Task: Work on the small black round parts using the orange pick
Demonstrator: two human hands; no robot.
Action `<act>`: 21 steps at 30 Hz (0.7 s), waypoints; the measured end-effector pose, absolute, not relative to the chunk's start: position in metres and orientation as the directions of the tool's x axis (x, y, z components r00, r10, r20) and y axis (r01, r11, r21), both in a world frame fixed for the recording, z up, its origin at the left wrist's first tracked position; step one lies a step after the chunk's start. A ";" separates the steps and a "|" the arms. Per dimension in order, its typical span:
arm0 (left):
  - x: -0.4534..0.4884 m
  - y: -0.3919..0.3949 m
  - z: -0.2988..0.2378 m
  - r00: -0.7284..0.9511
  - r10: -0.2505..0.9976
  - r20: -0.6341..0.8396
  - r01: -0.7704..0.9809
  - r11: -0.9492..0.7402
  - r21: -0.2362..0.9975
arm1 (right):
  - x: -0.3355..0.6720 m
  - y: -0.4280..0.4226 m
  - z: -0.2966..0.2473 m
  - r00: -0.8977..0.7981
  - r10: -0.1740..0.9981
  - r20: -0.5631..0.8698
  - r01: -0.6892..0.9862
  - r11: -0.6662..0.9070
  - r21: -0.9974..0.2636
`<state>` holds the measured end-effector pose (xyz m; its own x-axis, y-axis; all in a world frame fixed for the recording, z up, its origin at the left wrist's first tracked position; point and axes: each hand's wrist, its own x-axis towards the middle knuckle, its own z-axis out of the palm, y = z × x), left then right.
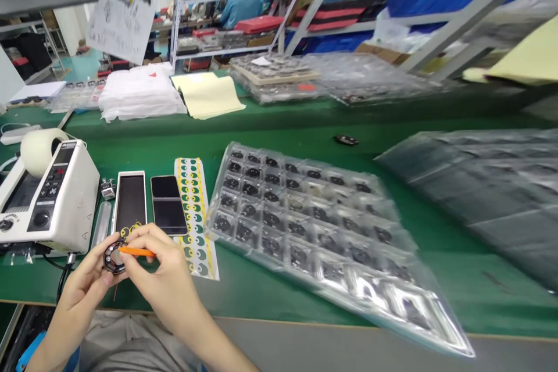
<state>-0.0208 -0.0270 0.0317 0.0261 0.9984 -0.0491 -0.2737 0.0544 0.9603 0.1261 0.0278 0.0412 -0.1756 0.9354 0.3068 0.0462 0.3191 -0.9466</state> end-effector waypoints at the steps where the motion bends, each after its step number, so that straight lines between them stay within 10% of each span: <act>1: -0.020 -0.025 0.034 0.011 0.999 -0.041 -0.287 0.042 0.957 | 0.126 0.030 0.044 -0.182 0.930 0.319 0.056 0.334 -0.941; 21: -0.021 -0.022 0.028 -0.058 0.998 0.011 -0.249 -0.025 0.968 | 0.124 0.032 0.045 -0.235 0.828 0.510 0.219 0.556 -0.802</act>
<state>-0.0210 -0.0224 0.0282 -0.0580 0.9983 0.0108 -0.2489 -0.0249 0.9682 0.1236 0.0322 0.0453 -0.2347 0.8276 0.5099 0.2193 0.5562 -0.8016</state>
